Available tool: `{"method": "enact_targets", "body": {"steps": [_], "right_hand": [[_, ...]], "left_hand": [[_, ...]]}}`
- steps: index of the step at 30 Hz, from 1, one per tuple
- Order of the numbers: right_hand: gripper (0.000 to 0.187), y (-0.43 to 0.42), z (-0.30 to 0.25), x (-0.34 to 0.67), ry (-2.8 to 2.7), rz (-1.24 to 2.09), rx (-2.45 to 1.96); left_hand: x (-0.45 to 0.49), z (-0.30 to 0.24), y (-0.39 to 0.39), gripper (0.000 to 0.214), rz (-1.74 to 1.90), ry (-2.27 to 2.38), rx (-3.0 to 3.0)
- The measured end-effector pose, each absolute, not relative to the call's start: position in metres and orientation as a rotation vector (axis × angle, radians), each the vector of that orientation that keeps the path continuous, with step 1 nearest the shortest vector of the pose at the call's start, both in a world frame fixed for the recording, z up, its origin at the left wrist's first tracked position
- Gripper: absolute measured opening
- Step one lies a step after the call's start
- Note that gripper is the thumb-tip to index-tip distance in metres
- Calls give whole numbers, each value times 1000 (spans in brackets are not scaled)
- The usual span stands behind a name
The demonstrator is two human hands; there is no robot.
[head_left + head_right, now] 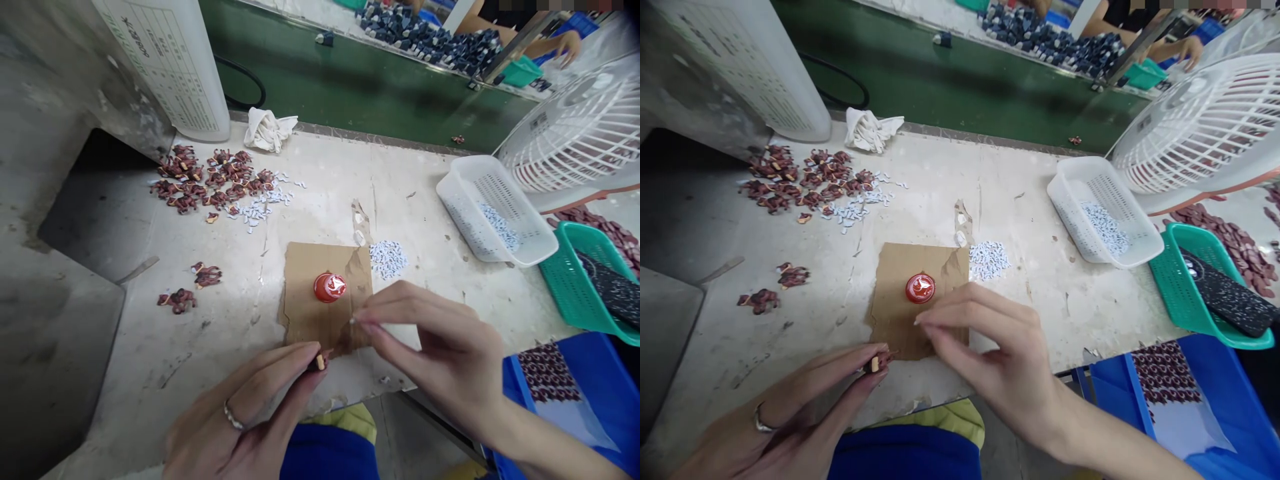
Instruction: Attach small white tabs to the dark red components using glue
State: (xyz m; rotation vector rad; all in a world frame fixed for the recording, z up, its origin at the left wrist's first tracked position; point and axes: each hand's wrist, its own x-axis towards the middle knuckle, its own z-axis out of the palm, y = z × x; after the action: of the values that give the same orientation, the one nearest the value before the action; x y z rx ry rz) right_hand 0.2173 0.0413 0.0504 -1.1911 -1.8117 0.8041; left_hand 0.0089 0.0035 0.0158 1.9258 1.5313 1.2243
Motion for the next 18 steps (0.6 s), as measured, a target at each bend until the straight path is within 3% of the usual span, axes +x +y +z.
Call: {"method": "enact_targets", "body": {"steps": [11, 18], "right_hand": [[26, 28, 48, 209, -1719, 1059, -1095], [25, 26, 48, 213, -1855, 1004, -1071]], "left_hand": [[16, 14, 6, 23, 1246, 1468, 1924], [15, 12, 5, 19, 1320, 1452, 1988]]}}
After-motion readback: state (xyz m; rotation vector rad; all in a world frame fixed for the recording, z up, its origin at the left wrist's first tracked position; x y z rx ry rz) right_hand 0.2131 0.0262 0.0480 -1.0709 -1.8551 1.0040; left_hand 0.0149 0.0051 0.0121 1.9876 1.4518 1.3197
